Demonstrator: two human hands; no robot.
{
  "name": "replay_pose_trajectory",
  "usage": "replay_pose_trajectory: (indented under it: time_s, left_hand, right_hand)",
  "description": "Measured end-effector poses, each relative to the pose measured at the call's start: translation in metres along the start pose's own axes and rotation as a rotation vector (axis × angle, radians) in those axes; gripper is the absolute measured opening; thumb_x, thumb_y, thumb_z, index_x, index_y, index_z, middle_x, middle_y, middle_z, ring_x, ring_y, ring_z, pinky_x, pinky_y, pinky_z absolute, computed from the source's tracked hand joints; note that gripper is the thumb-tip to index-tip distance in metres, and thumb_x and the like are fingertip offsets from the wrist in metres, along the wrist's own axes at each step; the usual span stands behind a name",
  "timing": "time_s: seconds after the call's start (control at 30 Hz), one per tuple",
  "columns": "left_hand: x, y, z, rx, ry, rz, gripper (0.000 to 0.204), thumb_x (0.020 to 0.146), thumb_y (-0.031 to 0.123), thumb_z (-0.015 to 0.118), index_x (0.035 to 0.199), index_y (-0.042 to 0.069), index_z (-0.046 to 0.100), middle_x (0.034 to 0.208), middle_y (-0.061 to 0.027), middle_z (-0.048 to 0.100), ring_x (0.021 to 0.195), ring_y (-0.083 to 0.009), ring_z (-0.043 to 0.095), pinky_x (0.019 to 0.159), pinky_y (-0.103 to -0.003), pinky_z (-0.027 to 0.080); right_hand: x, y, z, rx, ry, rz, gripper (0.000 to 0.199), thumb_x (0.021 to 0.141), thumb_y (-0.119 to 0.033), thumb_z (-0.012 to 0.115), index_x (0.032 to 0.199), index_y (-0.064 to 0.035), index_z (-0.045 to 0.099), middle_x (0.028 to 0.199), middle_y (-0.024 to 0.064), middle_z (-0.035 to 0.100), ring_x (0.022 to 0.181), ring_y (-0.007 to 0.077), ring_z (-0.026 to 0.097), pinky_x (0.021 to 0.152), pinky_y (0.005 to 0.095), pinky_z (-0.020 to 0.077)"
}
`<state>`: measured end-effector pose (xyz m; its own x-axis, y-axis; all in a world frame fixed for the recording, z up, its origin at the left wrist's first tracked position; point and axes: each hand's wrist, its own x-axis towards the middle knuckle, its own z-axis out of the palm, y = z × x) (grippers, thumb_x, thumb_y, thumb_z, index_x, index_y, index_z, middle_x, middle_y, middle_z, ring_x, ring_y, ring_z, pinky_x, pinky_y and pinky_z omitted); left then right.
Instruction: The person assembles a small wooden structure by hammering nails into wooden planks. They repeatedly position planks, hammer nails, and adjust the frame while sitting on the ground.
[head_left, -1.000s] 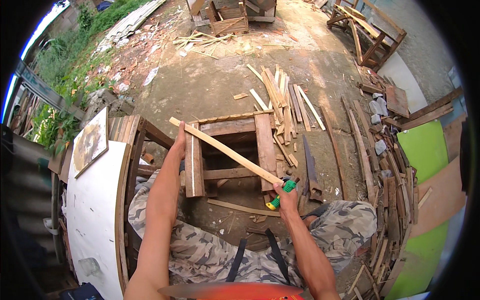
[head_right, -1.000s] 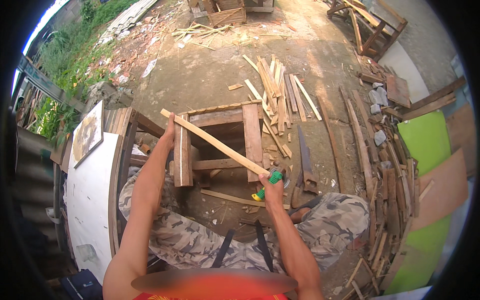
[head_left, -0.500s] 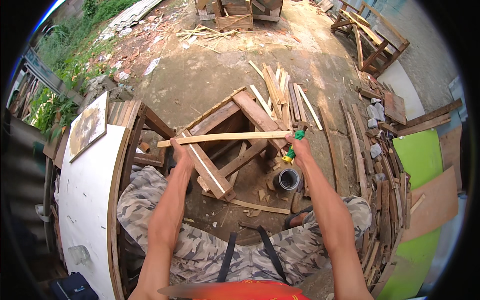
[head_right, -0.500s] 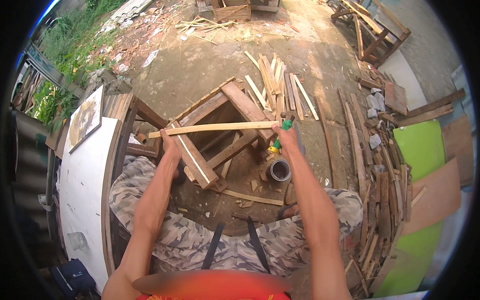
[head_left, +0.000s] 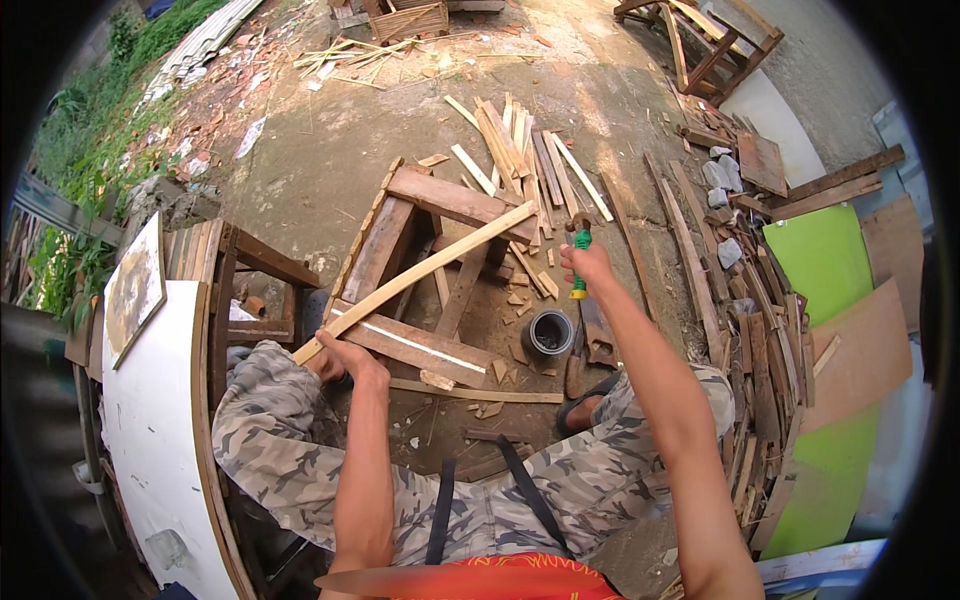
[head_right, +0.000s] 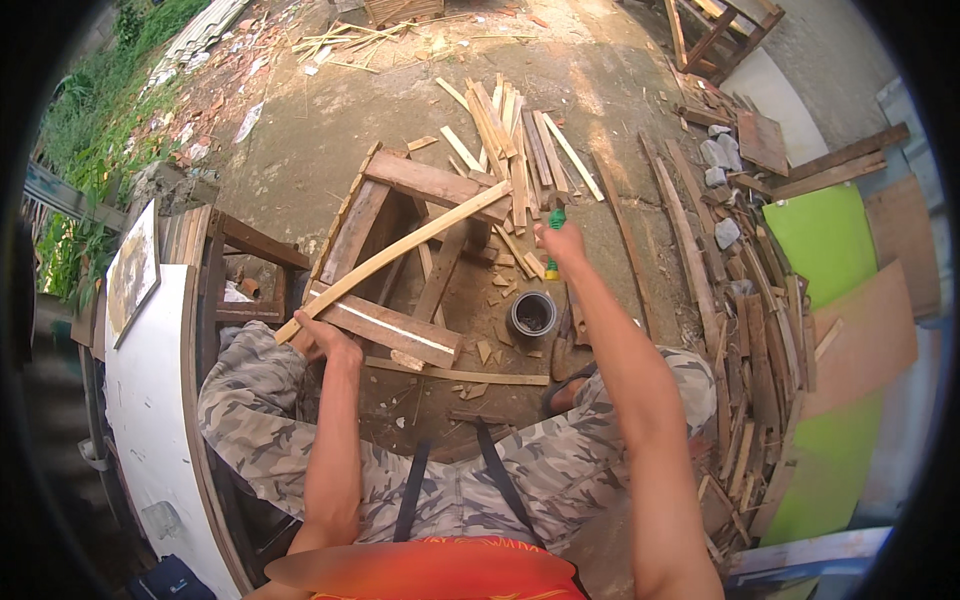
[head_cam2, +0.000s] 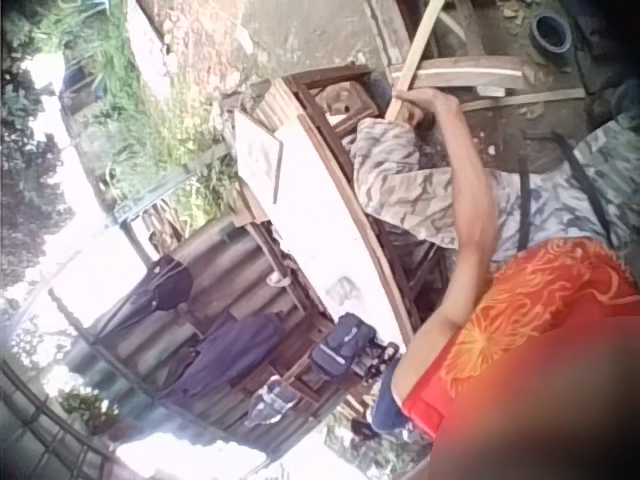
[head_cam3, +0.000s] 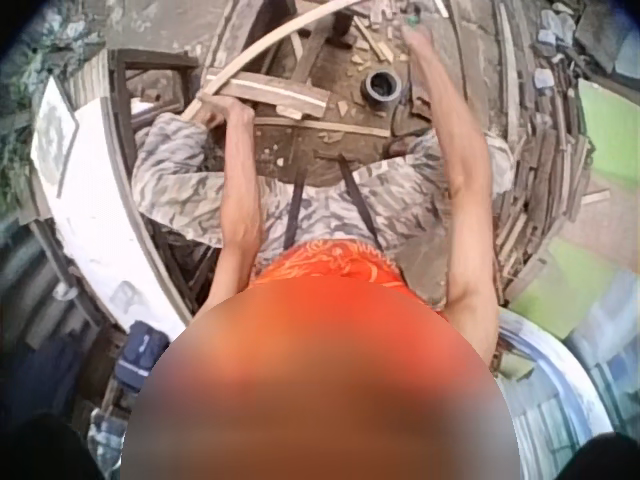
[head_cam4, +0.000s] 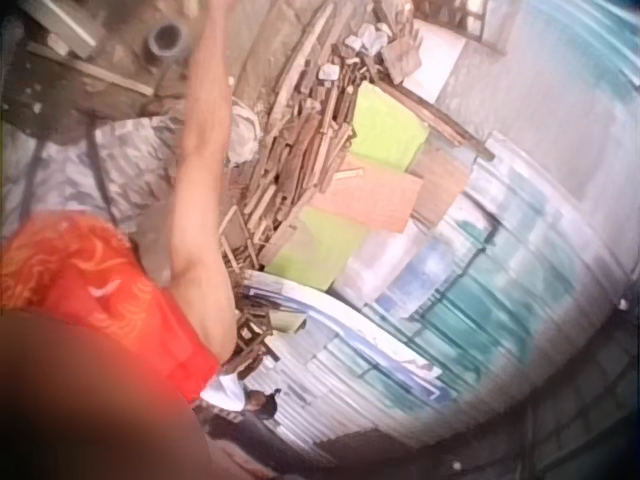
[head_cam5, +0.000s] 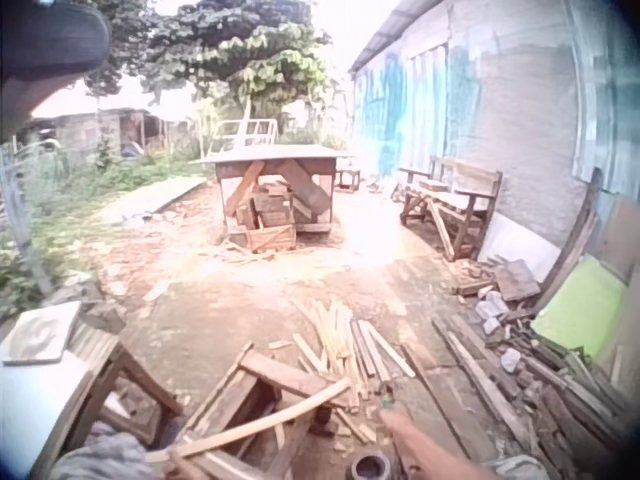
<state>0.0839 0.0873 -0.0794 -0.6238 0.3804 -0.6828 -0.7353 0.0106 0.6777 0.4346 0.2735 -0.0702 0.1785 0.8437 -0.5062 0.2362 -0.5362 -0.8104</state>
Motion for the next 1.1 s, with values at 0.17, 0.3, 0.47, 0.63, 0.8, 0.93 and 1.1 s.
replay_pose_trajectory:
  time_s: [0.17, 0.3, 0.47, 0.63, 0.8, 0.93, 1.1]
  left_hand:
    - [-0.026, -0.014, -0.011, 0.096, 0.018, -0.072, 0.115, 0.082, 0.094, 0.024, 0.159, 0.009, 0.021, 0.161, -0.0168, 0.027, 0.149, -0.0319, 0.026, 0.121, -0.053, 0.017]
    - [-0.107, -0.096, -0.042, 0.250, 0.125, -0.064, 0.085, 0.101, 0.068, 0.026, 0.157, 0.004, 0.020, 0.153, -0.0176, 0.038, 0.143, -0.0304, 0.036, 0.116, -0.050, 0.025]
    - [-0.161, -0.174, -0.064, 0.857, -0.516, -0.728, 0.037, 0.101, 0.040, 0.058, 0.116, 0.006, 0.061, 0.103, -0.0037, 0.062, 0.092, -0.0184, 0.061, 0.082, -0.035, 0.051]
    - [-0.125, -0.244, -0.003, 1.198, -0.731, 0.035, 0.031, 0.100, 0.027, 0.061, 0.110, -0.002, 0.069, 0.086, -0.0046, 0.067, 0.076, -0.0106, 0.063, 0.068, -0.027, 0.052]
    - [-0.071, -0.287, 0.079, 1.427, -0.829, 0.490, 0.026, 0.092, 0.012, 0.062, 0.113, -0.001, 0.072, 0.102, -0.0216, 0.073, 0.093, -0.0315, 0.072, 0.085, -0.038, 0.055]
    - [-0.040, -0.309, 0.122, 1.967, -1.044, 0.426, 0.030, 0.087, 0.016, 0.066, 0.114, 0.004, 0.074, 0.109, -0.0254, 0.070, 0.102, -0.0381, 0.069, 0.090, -0.043, 0.054]
    - [-0.003, -0.348, 0.134, 2.441, -1.273, 0.361, 0.032, 0.083, 0.024, 0.071, 0.107, 0.003, 0.074, 0.112, -0.0244, 0.070, 0.104, -0.0392, 0.068, 0.089, -0.044, 0.055]
  right_hand:
    - [-0.055, -0.030, -0.076, -0.703, -0.257, 0.102, 0.023, 0.086, -0.020, 0.071, 0.083, 0.0021, 0.066, 0.077, 0.0146, 0.067, 0.066, 0.0238, 0.067, 0.056, 0.0411, 0.0507]
    - [-0.116, -0.041, -0.112, -1.111, -0.304, -0.089, 0.025, 0.075, -0.016, 0.068, 0.084, 0.0074, 0.070, 0.085, 0.0260, 0.070, 0.076, 0.0350, 0.071, 0.066, 0.0450, 0.0563]
    - [-0.138, -0.025, -0.119, -1.236, -0.254, -0.131, 0.020, 0.076, -0.013, 0.068, 0.089, 0.0009, 0.074, 0.093, 0.0223, 0.073, 0.089, 0.0370, 0.072, 0.076, 0.0460, 0.0573]
    - [-0.136, -0.008, -0.139, -1.134, -0.184, -0.159, 0.020, 0.077, -0.011, 0.067, 0.093, 0.0021, 0.069, 0.086, 0.0237, 0.071, 0.083, 0.0411, 0.070, 0.074, 0.0499, 0.0551]
    - [-0.138, -0.008, -0.162, -1.157, -0.101, -0.152, 0.020, 0.078, -0.010, 0.067, 0.094, 0.0018, 0.066, 0.084, 0.0224, 0.072, 0.082, 0.0390, 0.072, 0.071, 0.0478, 0.0560]
    - [-0.139, -0.015, -0.166, -1.187, -0.147, -0.104, 0.024, 0.078, -0.008, 0.067, 0.099, 0.0026, 0.066, 0.086, 0.0204, 0.073, 0.082, 0.0346, 0.074, 0.070, 0.0443, 0.0574]
    - [-0.140, -0.014, -0.164, -1.133, -0.183, -0.099, 0.022, 0.079, -0.006, 0.067, 0.100, 0.0014, 0.064, 0.082, 0.0176, 0.074, 0.079, 0.0323, 0.074, 0.069, 0.0428, 0.0567]
